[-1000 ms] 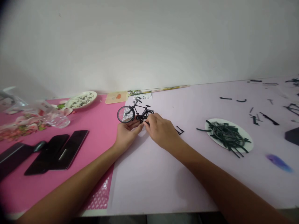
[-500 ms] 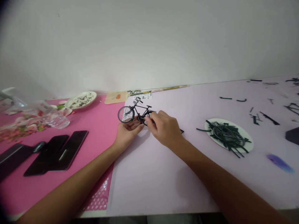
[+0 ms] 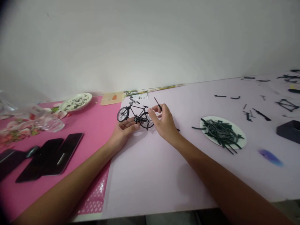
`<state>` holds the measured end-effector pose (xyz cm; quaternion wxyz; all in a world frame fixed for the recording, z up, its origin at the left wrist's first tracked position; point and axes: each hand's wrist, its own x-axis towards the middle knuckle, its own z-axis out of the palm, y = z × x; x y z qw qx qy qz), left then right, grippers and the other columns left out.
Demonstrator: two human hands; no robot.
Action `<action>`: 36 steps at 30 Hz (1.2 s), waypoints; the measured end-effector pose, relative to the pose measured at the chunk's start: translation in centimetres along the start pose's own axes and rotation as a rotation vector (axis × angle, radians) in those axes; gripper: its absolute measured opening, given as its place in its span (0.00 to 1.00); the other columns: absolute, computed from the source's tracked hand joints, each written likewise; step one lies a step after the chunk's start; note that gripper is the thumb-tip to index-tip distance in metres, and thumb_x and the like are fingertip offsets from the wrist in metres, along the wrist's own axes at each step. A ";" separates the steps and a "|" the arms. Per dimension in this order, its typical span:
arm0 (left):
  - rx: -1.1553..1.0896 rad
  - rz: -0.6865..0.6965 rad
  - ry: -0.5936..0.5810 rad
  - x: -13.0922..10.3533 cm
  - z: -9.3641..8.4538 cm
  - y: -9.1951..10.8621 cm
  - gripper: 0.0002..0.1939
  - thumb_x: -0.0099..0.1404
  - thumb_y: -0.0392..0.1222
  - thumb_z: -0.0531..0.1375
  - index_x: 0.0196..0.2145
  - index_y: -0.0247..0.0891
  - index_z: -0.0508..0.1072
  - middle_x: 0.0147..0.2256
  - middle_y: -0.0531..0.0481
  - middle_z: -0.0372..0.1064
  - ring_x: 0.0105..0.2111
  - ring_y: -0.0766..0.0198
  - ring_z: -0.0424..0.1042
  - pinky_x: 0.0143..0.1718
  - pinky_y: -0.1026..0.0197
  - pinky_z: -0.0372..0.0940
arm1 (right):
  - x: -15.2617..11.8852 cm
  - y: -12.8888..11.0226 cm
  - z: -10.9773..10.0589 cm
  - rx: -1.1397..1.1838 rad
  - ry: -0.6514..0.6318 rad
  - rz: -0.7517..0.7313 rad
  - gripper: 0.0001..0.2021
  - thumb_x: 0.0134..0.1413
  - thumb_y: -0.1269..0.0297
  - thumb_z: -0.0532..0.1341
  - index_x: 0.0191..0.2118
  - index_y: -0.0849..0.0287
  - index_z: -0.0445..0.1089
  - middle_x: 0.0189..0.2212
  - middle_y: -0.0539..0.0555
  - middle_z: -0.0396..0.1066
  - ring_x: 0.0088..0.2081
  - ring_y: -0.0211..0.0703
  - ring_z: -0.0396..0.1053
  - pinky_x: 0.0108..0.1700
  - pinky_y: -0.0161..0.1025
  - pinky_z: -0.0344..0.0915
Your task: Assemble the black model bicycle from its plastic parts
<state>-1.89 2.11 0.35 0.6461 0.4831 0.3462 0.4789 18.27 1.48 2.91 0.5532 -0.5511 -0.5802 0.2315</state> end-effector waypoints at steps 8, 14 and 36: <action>0.017 0.005 -0.038 0.0 0.0 0.0 0.24 0.57 0.42 0.74 0.51 0.33 0.80 0.51 0.37 0.79 0.51 0.51 0.78 0.59 0.49 0.68 | 0.3 1.9 1.0 0.247 -0.100 0.043 0.23 0.57 0.49 0.69 0.33 0.51 0.51 0.37 0.53 0.76 0.40 0.45 0.73 0.45 0.46 0.71; 0.000 0.019 -0.038 0.1 0.1 0.1 0.24 0.55 0.40 0.75 0.50 0.34 0.81 0.51 0.38 0.80 0.52 0.50 0.78 0.59 0.49 0.67 | 0.0 1.6 0.9 0.234 -0.095 0.020 0.23 0.58 0.50 0.68 0.34 0.51 0.51 0.37 0.53 0.76 0.39 0.44 0.72 0.44 0.46 0.71; 0.052 0.055 0.059 0.1 0.3 0.1 0.24 0.54 0.41 0.75 0.49 0.34 0.81 0.50 0.38 0.80 0.51 0.49 0.79 0.58 0.49 0.69 | 0.0 -0.7 -0.9 -0.245 0.099 -0.450 0.12 0.72 0.61 0.55 0.33 0.52 0.62 0.31 0.53 0.67 0.38 0.49 0.66 0.44 0.48 0.65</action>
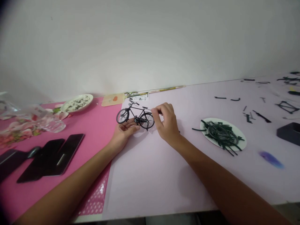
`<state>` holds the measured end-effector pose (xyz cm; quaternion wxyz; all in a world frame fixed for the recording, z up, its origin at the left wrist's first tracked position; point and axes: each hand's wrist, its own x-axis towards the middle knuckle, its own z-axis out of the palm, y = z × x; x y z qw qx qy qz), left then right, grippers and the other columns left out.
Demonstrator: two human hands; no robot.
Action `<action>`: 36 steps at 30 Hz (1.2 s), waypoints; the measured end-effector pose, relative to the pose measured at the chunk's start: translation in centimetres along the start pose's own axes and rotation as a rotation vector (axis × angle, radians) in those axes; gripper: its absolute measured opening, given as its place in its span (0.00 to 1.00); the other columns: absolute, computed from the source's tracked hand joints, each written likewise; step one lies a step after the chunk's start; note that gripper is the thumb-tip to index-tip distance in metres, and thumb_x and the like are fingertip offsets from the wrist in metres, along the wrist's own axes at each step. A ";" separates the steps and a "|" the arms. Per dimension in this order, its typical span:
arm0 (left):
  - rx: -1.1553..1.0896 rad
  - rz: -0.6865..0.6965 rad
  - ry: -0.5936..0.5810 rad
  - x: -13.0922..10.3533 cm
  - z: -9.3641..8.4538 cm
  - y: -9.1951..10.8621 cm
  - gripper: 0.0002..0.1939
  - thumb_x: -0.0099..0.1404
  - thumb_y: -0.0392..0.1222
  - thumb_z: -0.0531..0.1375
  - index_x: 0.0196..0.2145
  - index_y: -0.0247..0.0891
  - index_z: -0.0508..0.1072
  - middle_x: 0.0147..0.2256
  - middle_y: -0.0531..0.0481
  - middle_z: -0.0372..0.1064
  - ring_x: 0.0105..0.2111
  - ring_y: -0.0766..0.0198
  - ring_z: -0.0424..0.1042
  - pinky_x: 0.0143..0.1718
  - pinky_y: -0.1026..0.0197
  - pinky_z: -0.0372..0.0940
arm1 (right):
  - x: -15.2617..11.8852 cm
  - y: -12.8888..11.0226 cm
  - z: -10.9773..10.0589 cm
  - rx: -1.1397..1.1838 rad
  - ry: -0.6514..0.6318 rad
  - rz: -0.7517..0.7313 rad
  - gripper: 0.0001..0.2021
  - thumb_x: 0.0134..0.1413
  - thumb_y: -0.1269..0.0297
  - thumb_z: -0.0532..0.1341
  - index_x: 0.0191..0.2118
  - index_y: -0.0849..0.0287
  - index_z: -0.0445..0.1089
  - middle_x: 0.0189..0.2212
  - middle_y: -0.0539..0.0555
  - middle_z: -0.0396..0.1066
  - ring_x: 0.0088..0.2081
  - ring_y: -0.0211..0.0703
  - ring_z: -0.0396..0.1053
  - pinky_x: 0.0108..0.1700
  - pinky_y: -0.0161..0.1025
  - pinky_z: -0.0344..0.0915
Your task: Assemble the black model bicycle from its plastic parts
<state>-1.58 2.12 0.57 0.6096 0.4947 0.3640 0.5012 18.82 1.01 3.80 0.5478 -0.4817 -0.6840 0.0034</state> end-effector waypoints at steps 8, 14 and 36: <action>0.017 -0.015 0.081 -0.2 0.4 0.6 0.26 0.52 0.41 0.76 0.48 0.32 0.80 0.53 0.36 0.78 0.56 0.45 0.76 0.61 0.45 0.68 | -0.5 -1.0 0.4 0.010 -0.155 -0.235 0.02 0.64 0.68 0.64 0.40 0.53 0.72 0.35 0.54 0.75 0.42 0.50 0.69 0.46 0.50 0.68; 0.000 -0.036 0.095 -0.1 0.5 0.4 0.29 0.51 0.41 0.77 0.50 0.31 0.79 0.54 0.34 0.77 0.55 0.44 0.77 0.61 0.43 0.68 | -0.7 -0.7 0.5 0.000 -0.183 -0.224 0.02 0.62 0.68 0.64 0.38 0.53 0.72 0.33 0.53 0.73 0.40 0.50 0.68 0.44 0.50 0.67; 0.094 0.118 0.105 -0.3 0.5 -0.8 0.20 0.56 0.42 0.75 0.45 0.33 0.81 0.48 0.37 0.81 0.51 0.44 0.80 0.59 0.44 0.72 | -0.6 -2.0 0.5 -0.379 -0.260 -0.458 0.13 0.68 0.66 0.59 0.29 0.54 0.63 0.27 0.53 0.68 0.35 0.48 0.62 0.37 0.45 0.57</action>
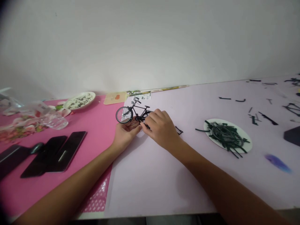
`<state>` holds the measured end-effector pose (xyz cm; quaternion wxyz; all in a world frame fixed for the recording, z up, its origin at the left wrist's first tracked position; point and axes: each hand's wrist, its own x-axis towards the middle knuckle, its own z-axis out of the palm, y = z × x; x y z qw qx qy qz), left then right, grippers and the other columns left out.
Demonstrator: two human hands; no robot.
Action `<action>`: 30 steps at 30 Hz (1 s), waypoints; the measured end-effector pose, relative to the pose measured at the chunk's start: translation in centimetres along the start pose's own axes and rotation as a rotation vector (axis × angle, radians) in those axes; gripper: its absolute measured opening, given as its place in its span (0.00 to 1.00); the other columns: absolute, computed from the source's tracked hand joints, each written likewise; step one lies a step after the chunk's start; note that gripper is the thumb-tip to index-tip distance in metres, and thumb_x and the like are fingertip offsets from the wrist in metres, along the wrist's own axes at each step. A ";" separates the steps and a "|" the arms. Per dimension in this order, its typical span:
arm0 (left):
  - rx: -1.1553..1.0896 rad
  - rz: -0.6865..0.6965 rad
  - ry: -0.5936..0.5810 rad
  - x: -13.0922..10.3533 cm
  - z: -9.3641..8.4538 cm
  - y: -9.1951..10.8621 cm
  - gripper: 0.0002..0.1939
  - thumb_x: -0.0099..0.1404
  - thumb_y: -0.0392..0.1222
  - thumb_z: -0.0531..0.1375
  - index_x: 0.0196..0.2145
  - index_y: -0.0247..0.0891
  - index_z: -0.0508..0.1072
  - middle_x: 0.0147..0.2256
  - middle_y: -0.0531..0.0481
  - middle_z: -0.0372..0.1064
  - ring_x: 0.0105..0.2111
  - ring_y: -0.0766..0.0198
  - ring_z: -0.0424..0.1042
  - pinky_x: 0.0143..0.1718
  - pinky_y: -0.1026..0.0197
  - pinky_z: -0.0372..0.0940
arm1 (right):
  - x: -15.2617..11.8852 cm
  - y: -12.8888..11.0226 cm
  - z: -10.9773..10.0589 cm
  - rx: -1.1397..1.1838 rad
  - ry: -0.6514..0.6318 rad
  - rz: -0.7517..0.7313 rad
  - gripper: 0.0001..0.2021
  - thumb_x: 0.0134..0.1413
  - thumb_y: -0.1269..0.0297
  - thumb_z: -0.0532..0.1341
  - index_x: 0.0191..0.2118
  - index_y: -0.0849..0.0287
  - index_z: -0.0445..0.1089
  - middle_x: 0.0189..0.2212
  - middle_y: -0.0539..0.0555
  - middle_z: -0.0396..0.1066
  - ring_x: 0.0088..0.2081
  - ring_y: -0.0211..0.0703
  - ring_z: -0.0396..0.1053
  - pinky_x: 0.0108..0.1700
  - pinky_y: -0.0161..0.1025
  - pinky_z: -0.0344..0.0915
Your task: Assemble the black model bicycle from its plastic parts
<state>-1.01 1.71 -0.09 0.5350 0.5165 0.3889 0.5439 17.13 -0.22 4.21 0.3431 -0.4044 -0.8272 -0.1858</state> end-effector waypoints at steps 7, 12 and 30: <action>0.000 -0.020 0.010 0.1 -0.1 -0.4 0.23 0.55 0.42 0.76 0.47 0.32 0.81 0.48 0.37 0.81 0.51 0.45 0.80 0.58 0.45 0.73 | 0.0 0.2 0.4 -0.137 -0.022 -0.041 0.16 0.70 0.67 0.58 0.27 0.55 0.63 0.25 0.53 0.67 0.35 0.48 0.60 0.37 0.45 0.53; 0.032 0.001 0.024 0.1 0.0 -0.3 0.21 0.56 0.42 0.75 0.46 0.32 0.81 0.48 0.38 0.81 0.50 0.46 0.81 0.58 0.45 0.73 | -0.2 -0.1 0.6 -0.094 -0.064 0.043 0.11 0.70 0.63 0.59 0.33 0.56 0.65 0.28 0.53 0.70 0.36 0.49 0.63 0.39 0.47 0.54; 0.081 0.023 0.072 0.4 -0.3 -0.7 0.22 0.55 0.43 0.75 0.46 0.32 0.82 0.48 0.36 0.81 0.51 0.44 0.80 0.60 0.42 0.71 | -0.6 0.1 1.4 0.006 -0.125 0.076 0.08 0.72 0.66 0.56 0.36 0.55 0.65 0.33 0.54 0.74 0.39 0.49 0.69 0.47 0.48 0.56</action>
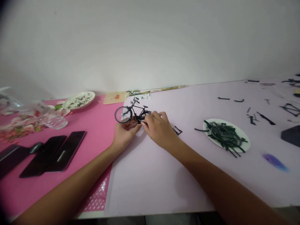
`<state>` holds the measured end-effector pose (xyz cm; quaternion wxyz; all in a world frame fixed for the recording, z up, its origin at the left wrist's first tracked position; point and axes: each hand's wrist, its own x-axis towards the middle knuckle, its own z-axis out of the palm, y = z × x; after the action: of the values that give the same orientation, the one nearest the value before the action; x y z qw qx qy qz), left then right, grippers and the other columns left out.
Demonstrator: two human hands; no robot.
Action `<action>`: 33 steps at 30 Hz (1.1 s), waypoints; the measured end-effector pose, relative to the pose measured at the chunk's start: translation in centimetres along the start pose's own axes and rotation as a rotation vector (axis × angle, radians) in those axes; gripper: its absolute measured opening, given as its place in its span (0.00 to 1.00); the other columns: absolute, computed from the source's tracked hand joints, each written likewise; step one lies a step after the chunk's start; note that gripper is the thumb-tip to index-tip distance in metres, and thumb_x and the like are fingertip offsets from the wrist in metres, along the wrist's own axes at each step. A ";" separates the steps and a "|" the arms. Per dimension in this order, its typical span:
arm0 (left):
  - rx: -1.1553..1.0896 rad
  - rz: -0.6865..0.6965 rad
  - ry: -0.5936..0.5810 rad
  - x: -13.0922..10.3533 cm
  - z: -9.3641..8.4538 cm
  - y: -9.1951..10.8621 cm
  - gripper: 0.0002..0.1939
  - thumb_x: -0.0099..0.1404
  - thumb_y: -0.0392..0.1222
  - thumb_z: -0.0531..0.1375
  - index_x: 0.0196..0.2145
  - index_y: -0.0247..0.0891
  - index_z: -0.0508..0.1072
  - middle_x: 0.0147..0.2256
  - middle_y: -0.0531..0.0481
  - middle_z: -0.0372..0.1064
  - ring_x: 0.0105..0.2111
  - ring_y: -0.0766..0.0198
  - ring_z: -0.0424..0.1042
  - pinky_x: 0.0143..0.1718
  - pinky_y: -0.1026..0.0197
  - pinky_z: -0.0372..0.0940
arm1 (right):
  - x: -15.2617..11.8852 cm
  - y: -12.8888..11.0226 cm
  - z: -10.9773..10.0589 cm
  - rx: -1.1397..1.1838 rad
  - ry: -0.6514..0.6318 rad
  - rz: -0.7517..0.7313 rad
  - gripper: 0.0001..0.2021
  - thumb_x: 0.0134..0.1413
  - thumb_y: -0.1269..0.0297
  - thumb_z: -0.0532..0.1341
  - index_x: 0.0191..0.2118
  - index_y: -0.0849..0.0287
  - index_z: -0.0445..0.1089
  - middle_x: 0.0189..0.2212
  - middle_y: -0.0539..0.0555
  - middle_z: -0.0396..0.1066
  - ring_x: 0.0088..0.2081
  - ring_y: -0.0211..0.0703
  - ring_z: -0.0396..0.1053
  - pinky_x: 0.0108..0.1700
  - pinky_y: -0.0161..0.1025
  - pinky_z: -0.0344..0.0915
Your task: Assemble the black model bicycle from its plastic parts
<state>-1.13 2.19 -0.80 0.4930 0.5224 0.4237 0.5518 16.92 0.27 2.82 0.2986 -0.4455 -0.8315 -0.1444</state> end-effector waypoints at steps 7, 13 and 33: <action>0.080 0.045 -0.017 -0.4 0.1 0.1 0.20 0.58 0.43 0.74 0.47 0.34 0.82 0.49 0.38 0.81 0.50 0.46 0.81 0.58 0.45 0.73 | 0.1 0.2 0.2 -0.139 0.015 -0.027 0.17 0.74 0.65 0.54 0.29 0.56 0.65 0.23 0.51 0.69 0.35 0.46 0.68 0.44 0.46 0.54; 0.047 0.024 -0.036 -0.4 0.1 0.4 0.20 0.58 0.43 0.74 0.46 0.33 0.82 0.49 0.38 0.81 0.50 0.47 0.81 0.58 0.46 0.73 | 0.1 -0.1 0.0 -0.076 0.058 -0.003 0.19 0.73 0.65 0.55 0.25 0.56 0.63 0.20 0.49 0.65 0.31 0.43 0.64 0.43 0.46 0.55; -0.254 -0.227 -0.189 0.8 -1.0 0.6 0.31 0.51 0.40 0.77 0.53 0.33 0.79 0.52 0.37 0.79 0.55 0.47 0.76 0.62 0.45 0.66 | -0.2 2.0 1.6 0.744 0.297 0.724 0.18 0.57 0.51 0.68 0.38 0.52 0.57 0.48 0.56 0.71 0.48 0.49 0.72 0.47 0.49 0.68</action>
<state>-2.14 2.92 -0.13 0.6517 0.4544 0.3586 0.4902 18.05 2.03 1.39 0.5812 -0.5425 -0.5689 0.2105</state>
